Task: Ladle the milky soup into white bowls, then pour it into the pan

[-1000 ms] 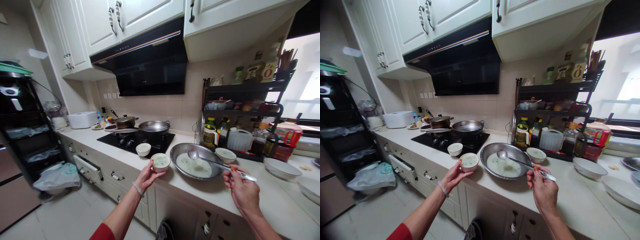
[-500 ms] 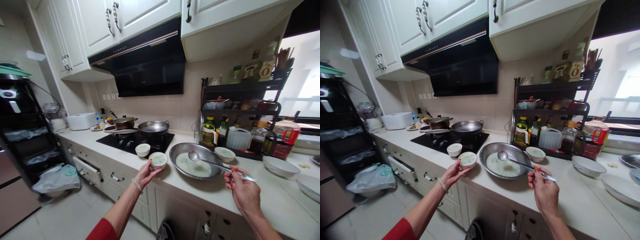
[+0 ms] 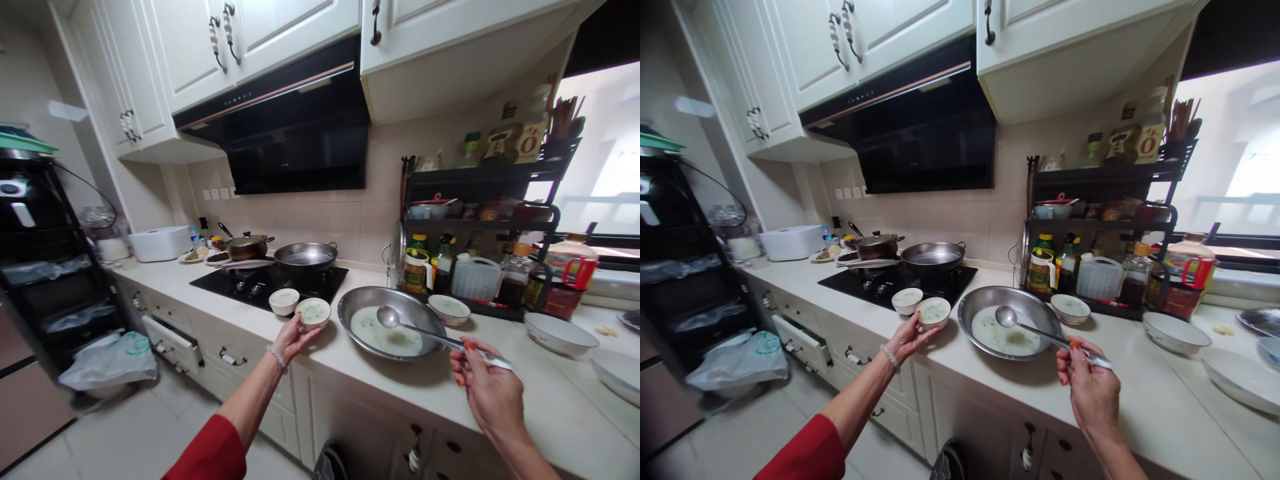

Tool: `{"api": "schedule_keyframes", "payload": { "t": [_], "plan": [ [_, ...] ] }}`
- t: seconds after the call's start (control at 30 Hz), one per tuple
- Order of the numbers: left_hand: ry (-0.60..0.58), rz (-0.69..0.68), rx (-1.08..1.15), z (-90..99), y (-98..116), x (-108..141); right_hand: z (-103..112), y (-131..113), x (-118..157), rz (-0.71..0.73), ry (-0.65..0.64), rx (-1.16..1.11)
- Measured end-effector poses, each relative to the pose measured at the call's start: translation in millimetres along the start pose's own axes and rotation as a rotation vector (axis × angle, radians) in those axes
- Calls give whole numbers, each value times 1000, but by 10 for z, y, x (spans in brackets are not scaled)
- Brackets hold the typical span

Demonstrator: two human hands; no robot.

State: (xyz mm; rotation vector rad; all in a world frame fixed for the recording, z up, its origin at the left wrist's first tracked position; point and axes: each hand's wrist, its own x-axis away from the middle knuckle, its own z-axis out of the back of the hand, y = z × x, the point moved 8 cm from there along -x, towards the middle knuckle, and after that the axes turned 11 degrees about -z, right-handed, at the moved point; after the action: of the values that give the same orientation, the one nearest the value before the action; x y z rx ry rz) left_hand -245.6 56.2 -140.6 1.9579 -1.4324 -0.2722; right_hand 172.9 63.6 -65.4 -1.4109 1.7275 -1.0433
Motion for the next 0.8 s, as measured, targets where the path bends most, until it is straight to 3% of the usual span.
{"api": "schedule_keyframes", "payload": {
  "t": [0.23, 0.57, 0.8],
  "plan": [
    [24, 24, 5, 0, -31, -175, 65, 27, -11, 4, 11, 0],
    [108, -62, -10, -27, 3, -230, 137, 68, -39, 15, 10, 21],
    [187, -139, -43, -55, 48, -244, 121, 27, 5, 81, -17, 190]
  ]
}}
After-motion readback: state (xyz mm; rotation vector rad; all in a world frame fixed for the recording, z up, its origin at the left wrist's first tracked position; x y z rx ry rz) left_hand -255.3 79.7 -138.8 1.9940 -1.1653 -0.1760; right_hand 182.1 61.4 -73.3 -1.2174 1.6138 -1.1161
